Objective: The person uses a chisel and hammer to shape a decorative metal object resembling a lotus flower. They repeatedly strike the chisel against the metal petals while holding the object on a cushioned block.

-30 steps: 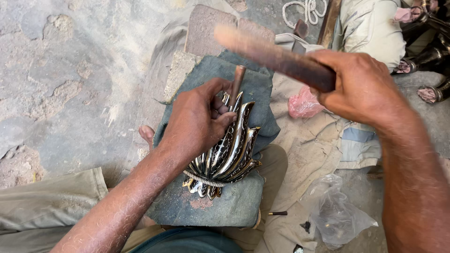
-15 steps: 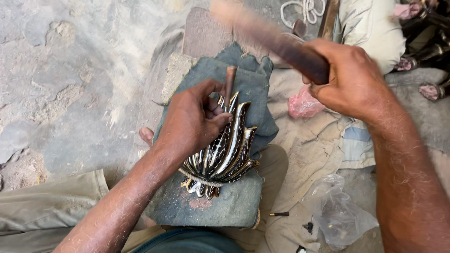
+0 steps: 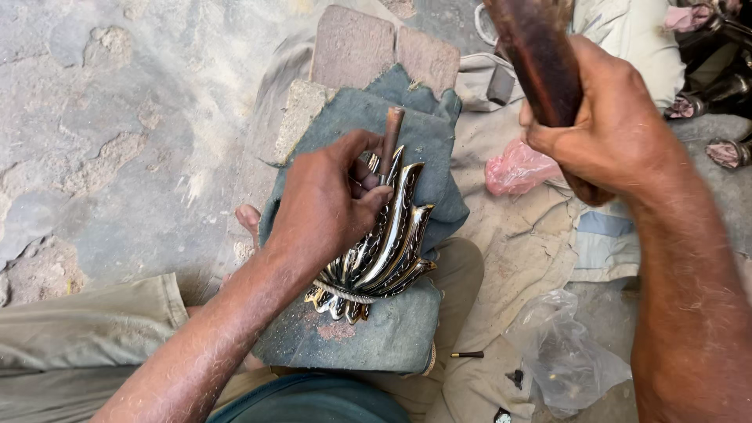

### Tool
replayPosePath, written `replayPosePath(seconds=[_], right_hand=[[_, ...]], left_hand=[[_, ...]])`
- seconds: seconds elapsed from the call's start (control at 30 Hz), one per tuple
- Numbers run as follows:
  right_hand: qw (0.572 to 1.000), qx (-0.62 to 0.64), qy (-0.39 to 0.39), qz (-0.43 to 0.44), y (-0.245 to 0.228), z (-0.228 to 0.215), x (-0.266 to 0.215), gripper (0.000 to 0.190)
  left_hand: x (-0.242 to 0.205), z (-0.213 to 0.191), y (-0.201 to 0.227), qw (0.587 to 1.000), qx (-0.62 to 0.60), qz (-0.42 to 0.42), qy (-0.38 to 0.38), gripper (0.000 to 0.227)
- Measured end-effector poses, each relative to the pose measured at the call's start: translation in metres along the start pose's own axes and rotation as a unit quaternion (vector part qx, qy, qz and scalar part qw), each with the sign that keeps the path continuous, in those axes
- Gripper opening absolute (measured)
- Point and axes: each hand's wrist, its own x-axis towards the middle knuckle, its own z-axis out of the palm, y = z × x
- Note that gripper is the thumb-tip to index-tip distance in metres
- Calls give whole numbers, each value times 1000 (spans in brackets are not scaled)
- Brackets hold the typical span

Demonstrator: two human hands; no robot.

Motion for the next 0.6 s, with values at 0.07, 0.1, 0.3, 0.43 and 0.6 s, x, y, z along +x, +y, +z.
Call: replayPosePath(seconds=[0.07,0.1,0.3,0.43,0.6], right_hand=[[985,-97,-104,95,8,7,-1,56],[992,-96,-59,54,13,9,-4,57],[1000,-20,14,9,32,23,-13,53],[994,52,22,95,30,15,-18,42],[994,-82,-31,71,23,15,-22,46]], left_hand=[[-2,-1,-1,1000,3,-19,-2,46],[1,1,1,1000,3,-20,-6,46],[-8,4,4,999,15,29,5,46],[-4,1,6,1000,14,12,7,43],[-6,1,7,999,17,25,9,43]])
